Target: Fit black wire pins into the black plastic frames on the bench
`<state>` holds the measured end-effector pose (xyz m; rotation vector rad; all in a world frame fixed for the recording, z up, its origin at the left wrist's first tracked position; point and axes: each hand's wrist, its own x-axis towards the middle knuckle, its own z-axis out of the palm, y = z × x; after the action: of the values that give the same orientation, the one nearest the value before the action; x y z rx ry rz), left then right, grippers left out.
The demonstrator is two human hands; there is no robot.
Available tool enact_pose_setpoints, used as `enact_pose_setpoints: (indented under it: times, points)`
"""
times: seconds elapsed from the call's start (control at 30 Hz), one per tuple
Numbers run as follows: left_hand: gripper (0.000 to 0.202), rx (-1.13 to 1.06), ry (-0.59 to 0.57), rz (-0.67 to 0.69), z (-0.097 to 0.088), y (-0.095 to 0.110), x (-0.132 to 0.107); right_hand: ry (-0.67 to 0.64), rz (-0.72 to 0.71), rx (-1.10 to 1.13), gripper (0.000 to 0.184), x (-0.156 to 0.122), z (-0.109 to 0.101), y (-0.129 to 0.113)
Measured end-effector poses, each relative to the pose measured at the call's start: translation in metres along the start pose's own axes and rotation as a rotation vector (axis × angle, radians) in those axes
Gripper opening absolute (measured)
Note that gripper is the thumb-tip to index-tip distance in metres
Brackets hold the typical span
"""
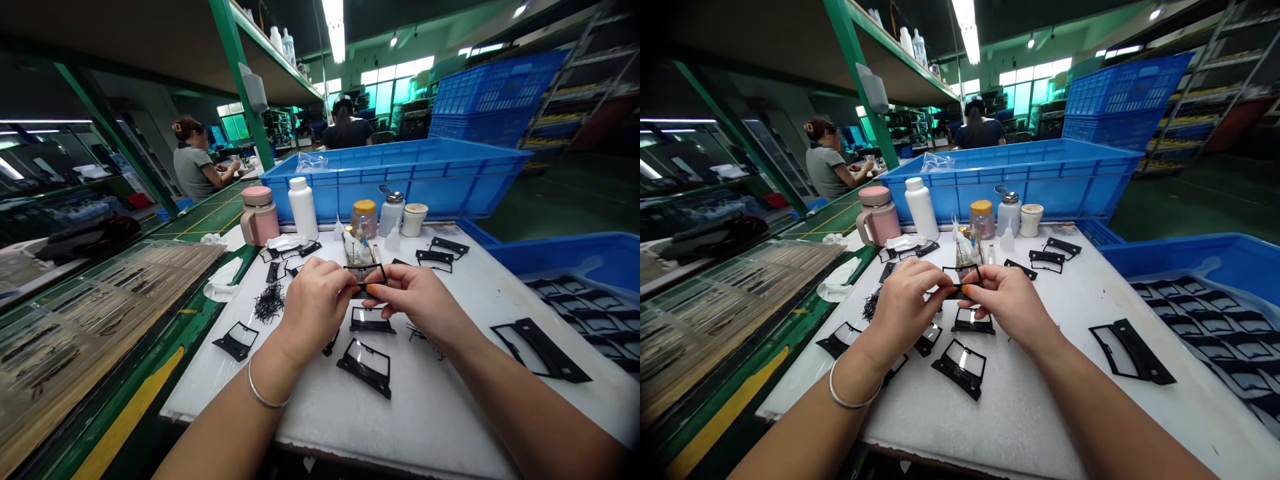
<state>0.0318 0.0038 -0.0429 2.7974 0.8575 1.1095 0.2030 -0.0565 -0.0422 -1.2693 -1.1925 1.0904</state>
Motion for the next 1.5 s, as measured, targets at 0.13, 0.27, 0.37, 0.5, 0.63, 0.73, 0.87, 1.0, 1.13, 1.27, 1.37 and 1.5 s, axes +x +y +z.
enact_pose_setpoints:
  times: [0.13, 0.27, 0.37, 0.5, 0.63, 0.73, 0.87, 1.0, 1.13, 1.27, 1.37, 1.5]
  points:
    - [0.01, 0.008, 0.004, 0.046, 0.0, 0.001, 0.0, 0.015, 0.015, -0.027, 0.016, 0.0, 0.002, 0.0]
    - [0.013, 0.028, 0.02, 0.097, 0.0, 0.002, 0.0, 0.05, 0.002, -0.06, 0.014, -0.001, 0.001, 0.0]
    - [0.014, 0.019, 0.049, 0.106, 0.0, 0.003, 0.0, 0.062, -0.003, -0.076, 0.012, -0.002, 0.001, -0.002]
    - [0.009, -0.165, 0.091, -0.016, 0.0, 0.0, 0.001, 0.064, -0.027, -0.078, 0.013, -0.002, 0.0, -0.003]
    - [0.026, -0.477, 0.071, -0.283, 0.002, -0.009, 0.004, 0.077, -0.043, -0.08, 0.014, -0.002, -0.003, -0.002]
    - [0.015, -0.638, -0.047, -0.396, 0.002, -0.014, 0.007, 0.069, -0.063, -0.069, 0.015, -0.002, -0.004, 0.0]
    - [0.013, -0.695, -0.142, -0.439, -0.001, -0.014, 0.008, 0.078, -0.07, -0.094, 0.013, -0.002, -0.002, -0.001]
    - [0.012, -0.666, -0.095, -0.421, -0.001, -0.013, 0.007, 0.066, -0.085, -0.073, 0.017, -0.002, -0.001, 0.0]
    - [0.011, -0.703, -0.079, -0.418, 0.003, -0.012, 0.005, 0.067, -0.102, -0.081, 0.019, -0.001, -0.003, 0.003]
    - [0.011, -0.703, -0.069, -0.417, 0.003, -0.012, 0.005, 0.066, -0.09, -0.062, 0.019, 0.0, -0.004, 0.005]
    - [0.01, -0.682, -0.064, -0.415, 0.002, -0.011, 0.006, 0.064, -0.096, -0.052, 0.015, 0.001, -0.003, 0.005]
    - [0.009, -0.657, -0.057, -0.416, 0.002, -0.01, 0.006, 0.062, -0.102, -0.053, 0.012, 0.001, -0.003, 0.004]
